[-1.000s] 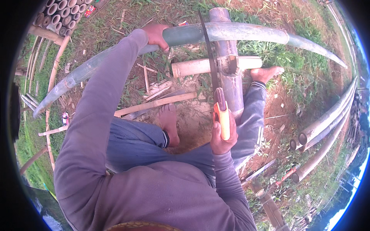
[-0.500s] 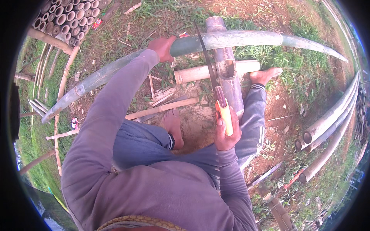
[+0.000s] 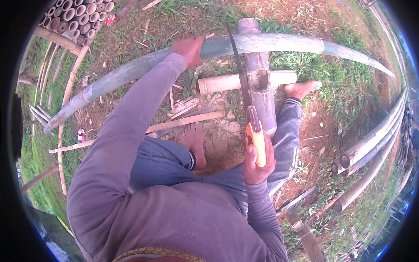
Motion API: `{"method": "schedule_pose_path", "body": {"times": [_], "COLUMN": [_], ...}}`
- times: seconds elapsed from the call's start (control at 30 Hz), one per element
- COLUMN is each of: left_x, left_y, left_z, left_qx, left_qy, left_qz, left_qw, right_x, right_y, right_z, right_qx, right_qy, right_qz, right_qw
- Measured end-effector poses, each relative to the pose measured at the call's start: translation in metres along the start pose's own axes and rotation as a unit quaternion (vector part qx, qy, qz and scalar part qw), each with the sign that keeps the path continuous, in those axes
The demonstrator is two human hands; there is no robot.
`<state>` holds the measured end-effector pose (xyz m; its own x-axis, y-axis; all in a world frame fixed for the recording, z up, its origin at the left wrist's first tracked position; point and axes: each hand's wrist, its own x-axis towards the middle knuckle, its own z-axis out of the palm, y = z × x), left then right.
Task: The person uses a hand saw to cut long bamboo poles into shorter sections. They repeatedly position each pole on a wooden support, saw through it, and then move the cut pieces aside.
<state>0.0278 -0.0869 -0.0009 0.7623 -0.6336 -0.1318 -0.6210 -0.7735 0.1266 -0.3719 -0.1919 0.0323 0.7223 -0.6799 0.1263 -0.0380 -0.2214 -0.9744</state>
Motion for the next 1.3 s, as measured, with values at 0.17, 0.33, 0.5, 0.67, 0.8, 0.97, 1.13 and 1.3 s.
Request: {"method": "schedule_pose_path", "body": {"times": [0.17,0.33,0.5,0.67,0.8,0.97,1.13,1.3], "left_x": [-0.004,0.005,-0.004,0.007,0.005,0.007,0.020,0.020], "left_y": [0.003,0.007,0.002,-0.004,0.012,0.007,-0.010,-0.001], "left_z": [0.007,-0.002,-0.008,-0.001,-0.010,-0.017,-0.016,-0.011], "left_qx": [0.003,-0.007,-0.023,-0.009,-0.014,-0.004,-0.027,-0.028], "left_qy": [0.027,0.021,-0.028,-0.016,-0.018,-0.034,-0.087,-0.076], "left_qz": [0.012,0.010,-0.009,-0.001,0.001,0.001,-0.012,-0.011], "left_qw": [1.000,1.000,0.999,1.000,1.000,0.999,0.996,0.997], "right_x": [0.041,0.150,0.047,-0.003,0.144,0.134,0.009,0.111], "right_y": [0.021,0.015,0.019,0.019,0.034,0.034,0.029,0.047], "right_z": [0.025,0.100,0.031,0.005,0.085,0.082,0.008,0.069], "right_qx": [0.010,0.004,-0.019,0.100,-0.053,-0.041,-0.034,-0.084], "right_qy": [0.005,0.043,0.003,0.035,0.036,0.034,0.004,0.038], "right_qz": [-0.049,-0.112,-0.069,-0.024,-0.170,-0.145,-0.067,-0.202], "right_qw": [0.999,0.993,0.997,0.994,0.983,0.988,0.997,0.975]}}
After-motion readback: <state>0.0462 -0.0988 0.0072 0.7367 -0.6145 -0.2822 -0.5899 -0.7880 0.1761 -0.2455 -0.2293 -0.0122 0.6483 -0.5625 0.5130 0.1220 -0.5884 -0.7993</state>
